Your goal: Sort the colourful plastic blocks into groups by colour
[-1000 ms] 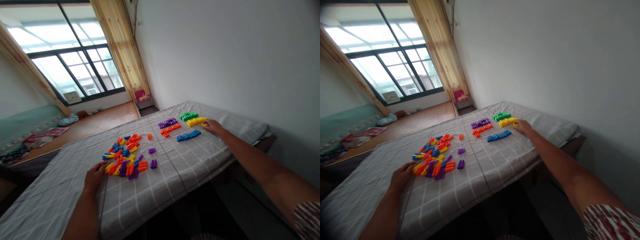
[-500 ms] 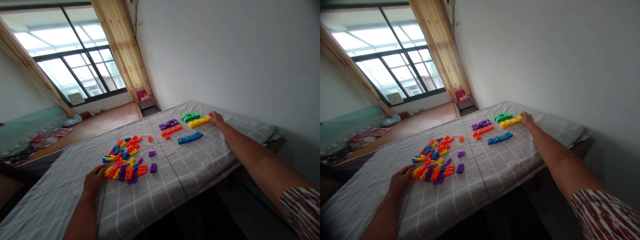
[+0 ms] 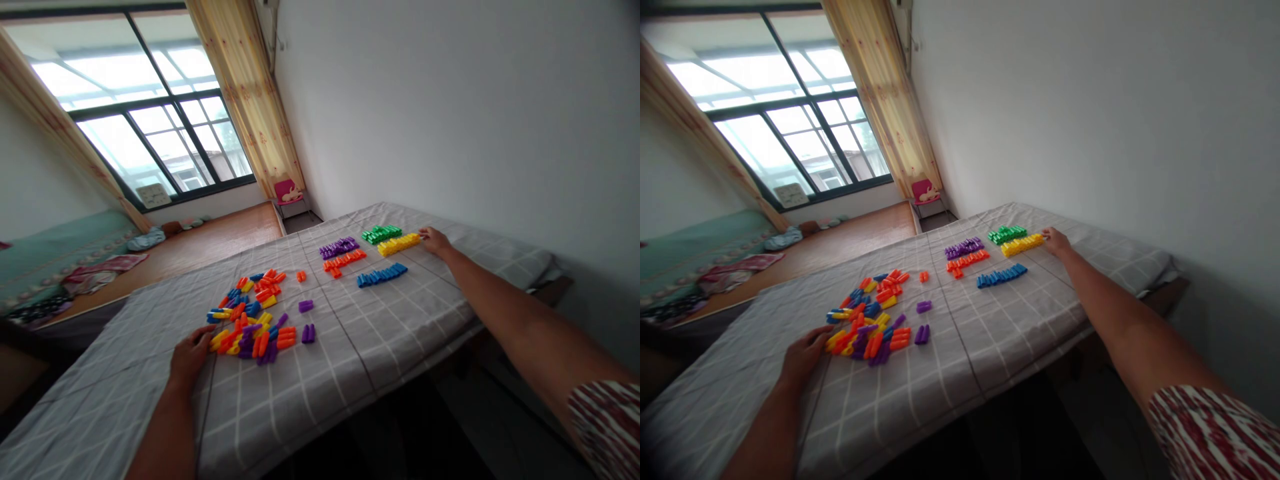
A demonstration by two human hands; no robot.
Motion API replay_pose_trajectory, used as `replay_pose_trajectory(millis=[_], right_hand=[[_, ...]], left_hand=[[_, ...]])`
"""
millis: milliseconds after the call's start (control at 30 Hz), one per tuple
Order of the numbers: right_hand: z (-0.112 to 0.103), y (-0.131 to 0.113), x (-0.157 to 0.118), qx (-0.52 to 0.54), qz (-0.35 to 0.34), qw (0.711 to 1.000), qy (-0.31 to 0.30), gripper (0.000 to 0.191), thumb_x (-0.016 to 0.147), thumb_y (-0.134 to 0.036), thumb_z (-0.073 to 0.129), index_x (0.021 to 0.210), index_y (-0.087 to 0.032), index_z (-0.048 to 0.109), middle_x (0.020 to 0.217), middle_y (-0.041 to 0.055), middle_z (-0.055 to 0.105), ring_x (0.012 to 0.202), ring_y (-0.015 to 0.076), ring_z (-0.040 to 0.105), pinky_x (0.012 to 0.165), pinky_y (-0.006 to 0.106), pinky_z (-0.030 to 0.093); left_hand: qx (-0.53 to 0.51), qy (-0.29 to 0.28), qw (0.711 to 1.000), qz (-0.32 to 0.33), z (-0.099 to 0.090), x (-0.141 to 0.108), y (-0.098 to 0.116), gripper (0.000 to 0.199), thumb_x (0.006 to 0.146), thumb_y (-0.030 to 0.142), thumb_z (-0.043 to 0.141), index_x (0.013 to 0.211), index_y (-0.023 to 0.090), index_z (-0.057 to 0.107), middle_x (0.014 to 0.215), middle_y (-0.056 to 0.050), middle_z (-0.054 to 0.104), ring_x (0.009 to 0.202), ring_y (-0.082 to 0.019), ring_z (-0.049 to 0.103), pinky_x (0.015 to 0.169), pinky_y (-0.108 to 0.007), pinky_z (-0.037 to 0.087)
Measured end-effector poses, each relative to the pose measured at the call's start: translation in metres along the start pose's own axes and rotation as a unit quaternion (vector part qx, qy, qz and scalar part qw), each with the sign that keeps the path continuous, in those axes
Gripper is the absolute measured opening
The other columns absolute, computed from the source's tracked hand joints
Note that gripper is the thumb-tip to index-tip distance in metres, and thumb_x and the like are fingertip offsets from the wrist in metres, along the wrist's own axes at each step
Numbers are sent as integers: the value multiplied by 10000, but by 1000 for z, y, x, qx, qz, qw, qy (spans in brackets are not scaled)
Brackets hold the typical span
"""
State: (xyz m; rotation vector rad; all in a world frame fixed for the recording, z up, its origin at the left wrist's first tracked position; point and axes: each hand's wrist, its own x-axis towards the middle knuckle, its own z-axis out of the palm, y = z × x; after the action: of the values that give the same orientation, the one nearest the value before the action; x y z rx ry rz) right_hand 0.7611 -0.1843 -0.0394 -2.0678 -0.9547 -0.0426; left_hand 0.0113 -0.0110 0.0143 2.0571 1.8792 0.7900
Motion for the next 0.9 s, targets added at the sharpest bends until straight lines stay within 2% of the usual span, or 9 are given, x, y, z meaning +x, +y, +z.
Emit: replay_pose_trajectory(millis=[133,300,433,633,800,900], right_hand=[[-2,-6,0,-31,-28,999,22,502,668,-61,490,1133,-177,639,1142,74,696,967,201,663,875,311,504],[-3,-14,-3,-74,-49,996,-9,488,666,-72,477,1080,-203,698,1118,50,708,1024,226,645,920,328,488],[-3,-17,-12,-71,-59,996,-6,485,685,-62,454,1078,-199,704,1127,46,705,1039,218,639,939,324,480],[-5,-19,-22,-54,-44,997,40,401,724,-102,458,1029,-184,705,1074,64,713,976,210,648,908,325,486],[-12,-18,-22,-30,18,995,94,274,733,-191,522,936,-141,700,978,110,721,894,231,655,832,341,501],[-15,-22,-27,-4,15,994,111,218,724,-213,536,870,-163,690,908,85,724,852,222,655,808,337,500]], left_hand=[[4,-5,1000,4,0,0,-1,396,752,394,513,1022,215,742,858,-37,741,783,-208,653,627,-252,443],[0,1,1000,1,1,0,-1,375,751,389,520,1000,226,748,812,-29,740,748,-204,655,610,-252,441],[-11,-2,1000,3,1,-1,-1,377,744,384,520,995,218,747,785,-24,735,741,-204,656,598,-251,440],[-11,-4,1000,3,-1,-3,3,394,737,395,518,1003,211,743,805,-29,736,752,-209,653,610,-256,441],[-15,-1,1000,-6,-2,-5,7,380,726,374,519,982,212,749,746,-25,726,715,-207,647,586,-255,435],[-18,-1,1000,-9,-2,-4,7,379,723,373,525,985,216,749,724,-21,722,704,-208,646,576,-255,432]])
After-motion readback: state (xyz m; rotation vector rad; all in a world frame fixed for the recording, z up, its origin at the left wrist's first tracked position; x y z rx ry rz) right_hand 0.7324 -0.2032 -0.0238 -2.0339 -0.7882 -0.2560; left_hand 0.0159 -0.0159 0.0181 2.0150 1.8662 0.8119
